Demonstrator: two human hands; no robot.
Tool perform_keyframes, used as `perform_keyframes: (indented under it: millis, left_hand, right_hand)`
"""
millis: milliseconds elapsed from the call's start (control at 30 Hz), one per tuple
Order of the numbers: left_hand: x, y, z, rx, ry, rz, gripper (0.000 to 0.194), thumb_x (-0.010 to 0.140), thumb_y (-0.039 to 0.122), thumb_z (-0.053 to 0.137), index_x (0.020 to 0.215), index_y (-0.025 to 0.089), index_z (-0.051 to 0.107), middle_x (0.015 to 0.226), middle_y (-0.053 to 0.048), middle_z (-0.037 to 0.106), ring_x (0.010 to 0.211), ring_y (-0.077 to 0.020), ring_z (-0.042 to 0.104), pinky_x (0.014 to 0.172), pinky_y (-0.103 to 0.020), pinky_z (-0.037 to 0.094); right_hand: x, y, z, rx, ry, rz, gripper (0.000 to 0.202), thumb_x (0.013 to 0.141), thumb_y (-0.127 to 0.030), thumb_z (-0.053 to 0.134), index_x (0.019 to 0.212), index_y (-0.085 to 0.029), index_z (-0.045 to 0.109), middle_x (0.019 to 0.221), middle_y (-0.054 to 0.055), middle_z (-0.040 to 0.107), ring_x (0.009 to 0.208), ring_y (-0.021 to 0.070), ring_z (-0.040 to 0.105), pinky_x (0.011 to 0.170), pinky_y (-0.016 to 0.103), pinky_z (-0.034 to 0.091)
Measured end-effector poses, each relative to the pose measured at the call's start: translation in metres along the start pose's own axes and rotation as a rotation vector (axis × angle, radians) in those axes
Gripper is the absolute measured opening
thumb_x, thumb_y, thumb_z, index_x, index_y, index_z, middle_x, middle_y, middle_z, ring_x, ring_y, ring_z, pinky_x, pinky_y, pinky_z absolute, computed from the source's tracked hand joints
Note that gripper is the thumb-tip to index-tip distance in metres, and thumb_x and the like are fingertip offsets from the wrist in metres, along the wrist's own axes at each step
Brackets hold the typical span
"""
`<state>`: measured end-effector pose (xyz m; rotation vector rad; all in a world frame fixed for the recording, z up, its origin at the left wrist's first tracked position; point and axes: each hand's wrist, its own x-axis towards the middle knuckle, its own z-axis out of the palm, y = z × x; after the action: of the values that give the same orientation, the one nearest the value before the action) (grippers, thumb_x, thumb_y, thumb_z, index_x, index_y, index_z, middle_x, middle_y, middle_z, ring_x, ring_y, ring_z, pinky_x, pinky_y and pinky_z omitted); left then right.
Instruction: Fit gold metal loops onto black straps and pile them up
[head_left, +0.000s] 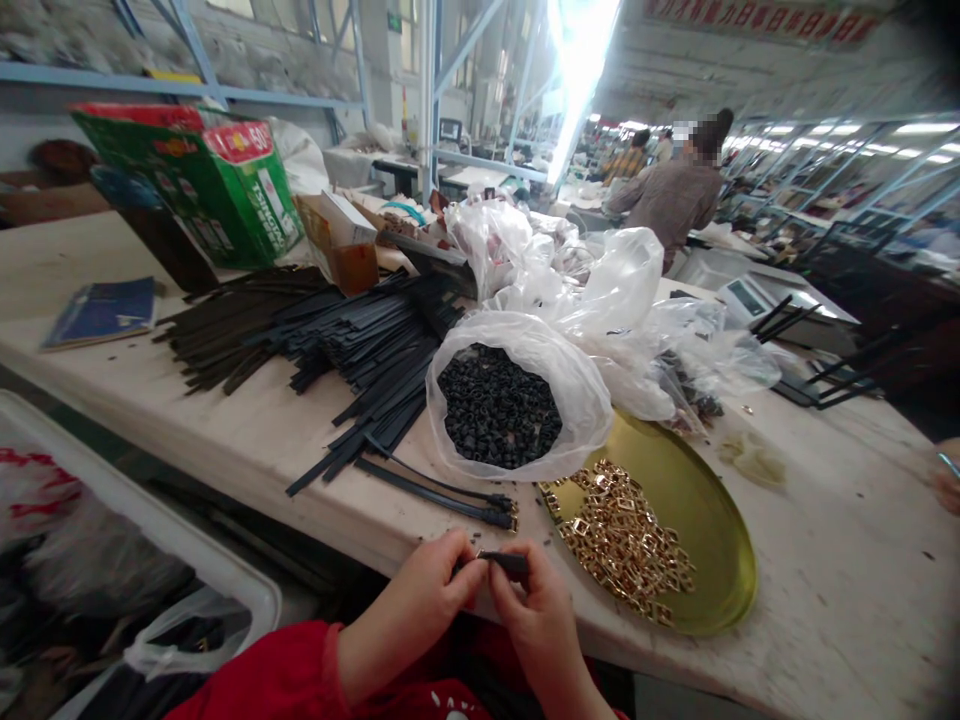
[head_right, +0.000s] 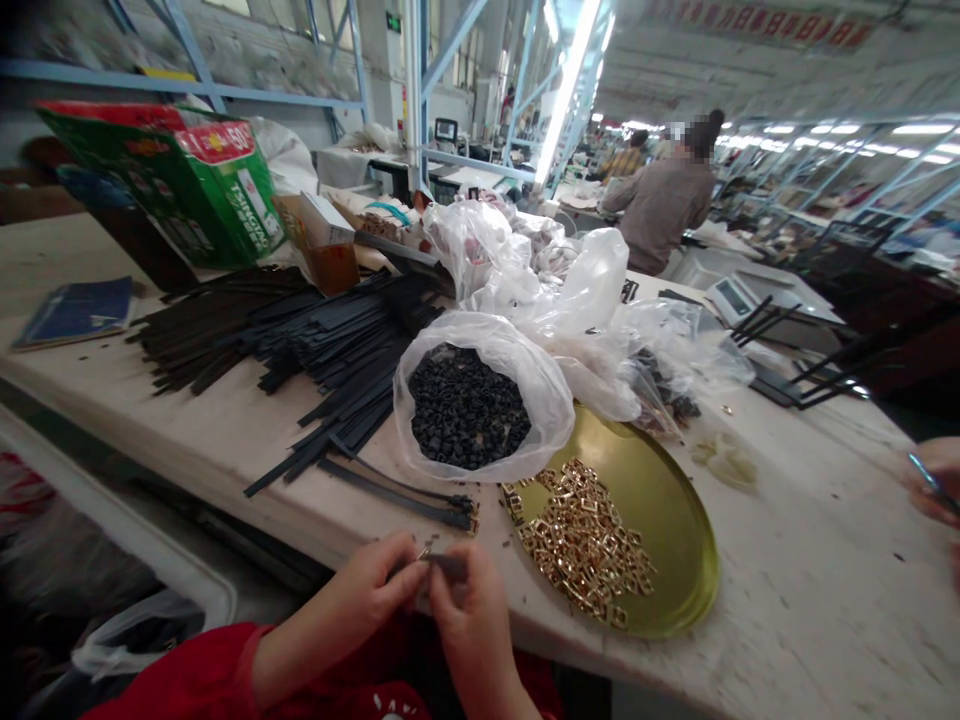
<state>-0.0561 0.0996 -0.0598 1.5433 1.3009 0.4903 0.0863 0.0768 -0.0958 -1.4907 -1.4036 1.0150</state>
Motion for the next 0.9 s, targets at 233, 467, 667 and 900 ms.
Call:
perform_keyframes:
  millis: [233, 467, 667, 900]
  left_hand:
    - [0.021, -0.012, -0.009, -0.273, -0.092, -0.039, 0.021, 0.075, 0.038, 0.051, 0.079, 0.019, 0.044, 0.056, 0.006, 0.052, 0.048, -0.0110, 0.049, 0.046, -0.020, 0.037]
    - [0.039, -0.003, -0.013, -0.196, -0.069, -0.028, 0.019, 0.080, 0.036, 0.043, 0.081, 0.018, 0.050, 0.056, 0.006, 0.050, 0.047, -0.0097, 0.045, 0.043, -0.018, 0.034]
    - [0.048, -0.012, -0.011, -0.221, -0.053, -0.062, 0.019, 0.080, 0.035, 0.042, 0.083, 0.018, 0.048, 0.052, 0.007, 0.047, 0.041, -0.0085, 0.039, 0.039, -0.017, 0.030]
    - [0.046, 0.003, -0.025, -0.132, 0.125, 0.039, 0.020, 0.082, 0.034, 0.043, 0.077, 0.017, 0.051, 0.056, 0.005, 0.049, 0.051, -0.0107, 0.047, 0.048, -0.020, 0.035]
  right_hand:
    - [0.027, -0.022, -0.022, -0.125, -0.317, -0.132, 0.006, 0.077, -0.016, 0.050, 0.077, -0.019, 0.056, 0.073, -0.001, 0.060, 0.070, 0.0144, 0.055, 0.063, 0.023, 0.042]
    - [0.138, -0.020, -0.053, -0.851, -0.028, -0.235, 0.016, 0.083, -0.020, 0.046, 0.091, -0.018, 0.059, 0.090, 0.007, 0.064, 0.082, 0.0183, 0.059, 0.072, 0.028, 0.042]
    - [0.183, 0.009, -0.038, -0.959, 0.037, -0.177, 0.006, 0.068, -0.011, 0.058, 0.070, -0.016, 0.060, 0.078, 0.010, 0.063, 0.070, 0.0216, 0.059, 0.064, 0.031, 0.037]
    - [0.152, -0.008, -0.041, -0.751, 0.093, -0.233, 0.011, 0.076, -0.020, 0.047, 0.080, -0.017, 0.057, 0.070, 0.003, 0.059, 0.064, 0.0162, 0.055, 0.060, 0.026, 0.039]
